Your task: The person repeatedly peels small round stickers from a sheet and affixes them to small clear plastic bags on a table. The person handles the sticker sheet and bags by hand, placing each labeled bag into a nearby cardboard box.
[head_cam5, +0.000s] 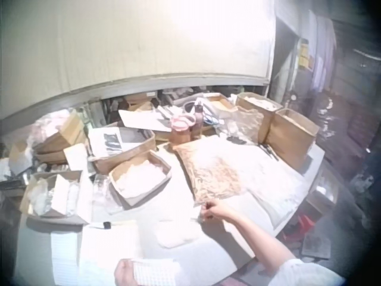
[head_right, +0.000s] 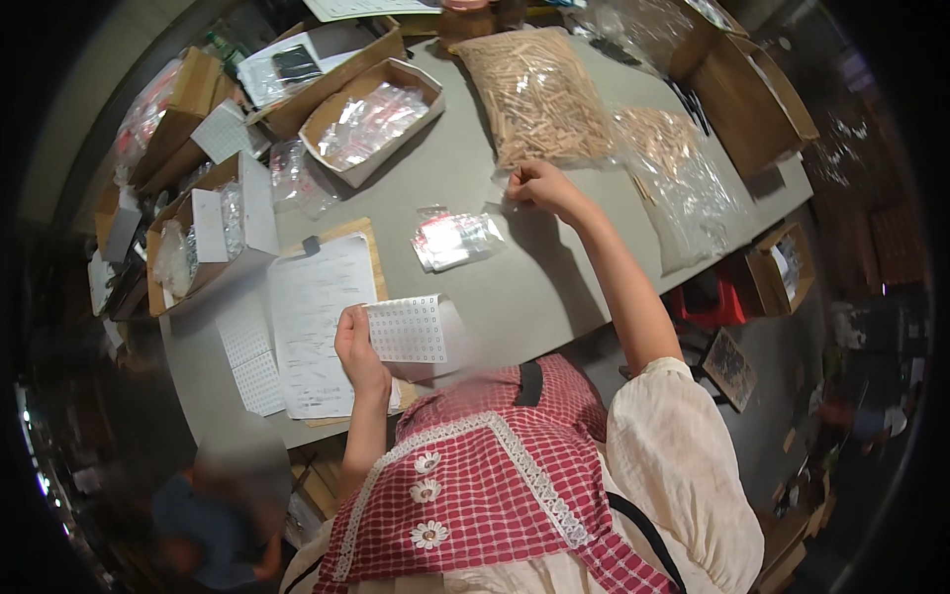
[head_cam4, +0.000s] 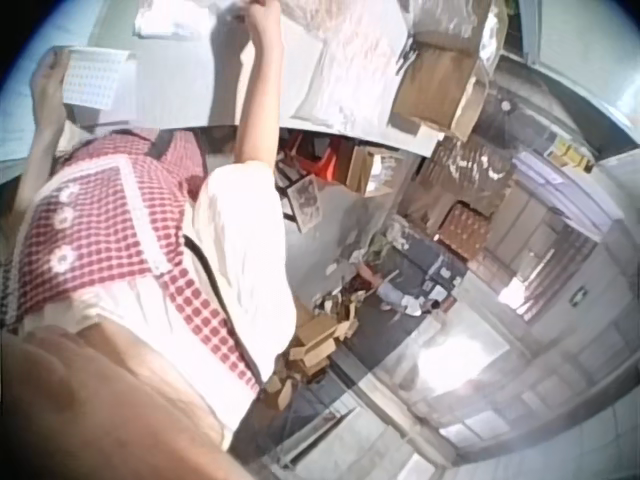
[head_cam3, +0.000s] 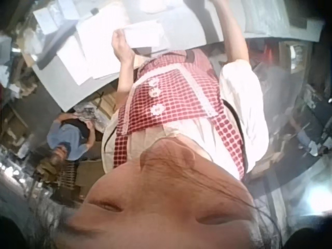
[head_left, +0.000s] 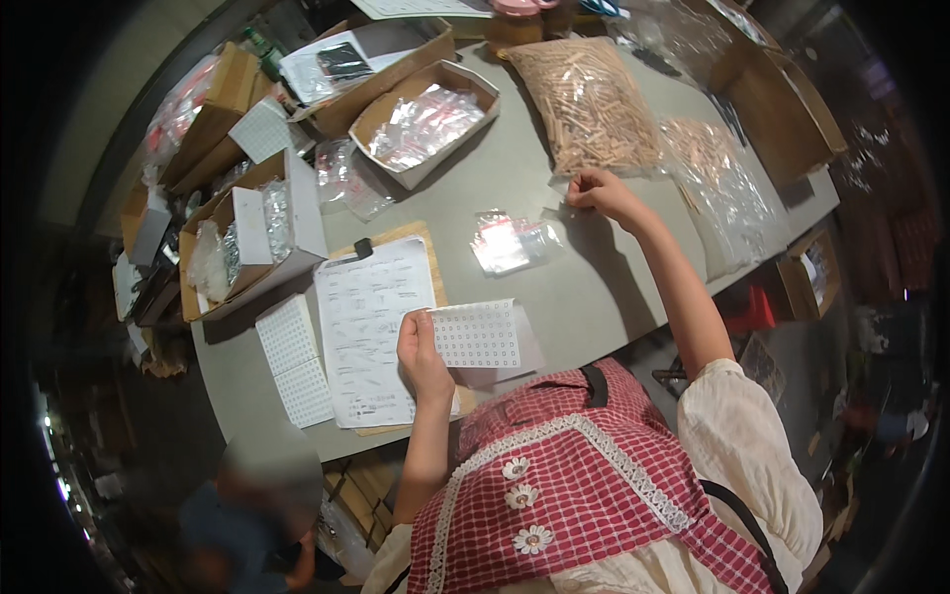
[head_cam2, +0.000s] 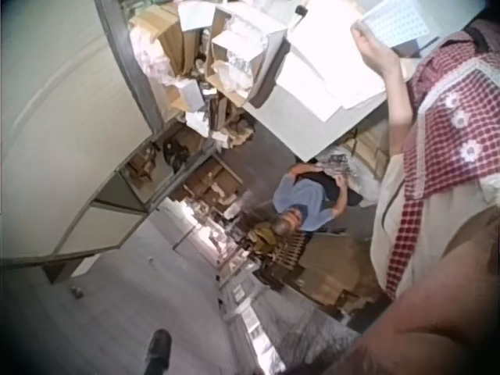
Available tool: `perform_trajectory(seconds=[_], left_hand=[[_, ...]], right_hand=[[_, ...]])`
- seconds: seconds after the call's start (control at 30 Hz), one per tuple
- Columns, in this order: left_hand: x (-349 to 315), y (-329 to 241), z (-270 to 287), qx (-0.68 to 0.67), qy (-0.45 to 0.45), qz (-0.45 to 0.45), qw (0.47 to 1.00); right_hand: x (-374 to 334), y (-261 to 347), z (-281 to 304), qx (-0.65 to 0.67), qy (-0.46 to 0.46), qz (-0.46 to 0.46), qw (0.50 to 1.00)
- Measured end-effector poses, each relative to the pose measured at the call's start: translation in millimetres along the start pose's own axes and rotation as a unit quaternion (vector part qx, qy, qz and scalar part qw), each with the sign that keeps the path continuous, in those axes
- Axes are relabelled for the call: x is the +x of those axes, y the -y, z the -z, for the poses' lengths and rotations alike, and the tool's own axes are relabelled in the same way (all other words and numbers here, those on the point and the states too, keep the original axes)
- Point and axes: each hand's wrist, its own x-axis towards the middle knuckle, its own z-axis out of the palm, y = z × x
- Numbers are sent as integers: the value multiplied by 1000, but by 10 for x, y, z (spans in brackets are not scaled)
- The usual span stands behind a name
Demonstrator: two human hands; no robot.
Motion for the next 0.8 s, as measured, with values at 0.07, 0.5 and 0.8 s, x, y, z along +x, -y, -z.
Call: perform_trajectory(seconds=[0.07, 0.5, 0.8], left_hand=[[67, -58, 79, 18, -15, -25, 999], [258, -99, 220, 161, -61, -73, 982], [11, -298, -110, -59, 127, 105, 985]], right_hand=[[118, 484, -251, 141, -4, -11, 990], [-364, 1325, -1281, -83, 218, 202, 951], [-1003, 728, -1333, 166, 139, 30, 976]])
